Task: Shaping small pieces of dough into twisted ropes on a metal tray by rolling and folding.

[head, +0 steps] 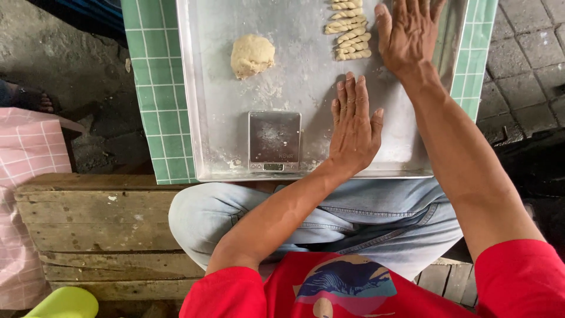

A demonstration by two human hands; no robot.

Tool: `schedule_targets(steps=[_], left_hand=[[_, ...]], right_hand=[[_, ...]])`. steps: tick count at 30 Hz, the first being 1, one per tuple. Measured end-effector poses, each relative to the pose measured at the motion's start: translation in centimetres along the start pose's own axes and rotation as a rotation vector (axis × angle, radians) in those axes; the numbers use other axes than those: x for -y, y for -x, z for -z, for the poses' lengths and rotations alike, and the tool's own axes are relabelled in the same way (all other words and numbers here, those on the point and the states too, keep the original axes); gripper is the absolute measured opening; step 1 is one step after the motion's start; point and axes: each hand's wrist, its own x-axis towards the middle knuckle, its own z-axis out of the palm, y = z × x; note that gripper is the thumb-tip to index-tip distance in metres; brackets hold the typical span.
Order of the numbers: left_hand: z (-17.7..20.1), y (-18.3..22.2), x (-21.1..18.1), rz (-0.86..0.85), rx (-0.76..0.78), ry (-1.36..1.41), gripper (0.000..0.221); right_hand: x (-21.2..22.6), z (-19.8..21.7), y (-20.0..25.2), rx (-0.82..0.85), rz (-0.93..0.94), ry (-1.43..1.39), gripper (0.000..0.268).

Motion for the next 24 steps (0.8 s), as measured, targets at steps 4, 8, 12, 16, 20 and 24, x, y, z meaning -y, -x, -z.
schedule_targets(steps=[4, 8, 12, 16, 20, 24], left_hand=[[-0.2, -0.2, 0.0, 0.017, 0.017, -0.012, 0.069], [-0.2, 0.1, 0.0, -0.003, -0.012, -0.001, 0.066], [0.4, 0.4, 0.2, -0.101, -0.014, -0.065, 0.078], [1.0, 0.1, -1.3, -0.333, 0.012, -0.249, 0.078], [-2.2, -3.0, -2.4, -0.452, 0.029, -0.432, 0.083], [-4.4, -7.2, -2.6, -0.388, 0.119, -0.897, 0.081]], right_hand=[[1.7, 0.8, 4.2, 0.290, -0.163, -0.012, 0.077], [1.4, 2.4, 7.7, 0.271, -0.139, -0.072, 0.073], [0.3, 5.6, 8.5, 0.068, -0.221, -0.457, 0.075], [-2.3, 6.8, 11.1, -0.035, -0.442, -0.210, 0.070], [-5.1, 2.7, 13.7, 0.024, -0.605, -0.209, 0.068], [-5.1, 1.9, 14.5, -0.023, -0.559, -0.153, 0.066]])
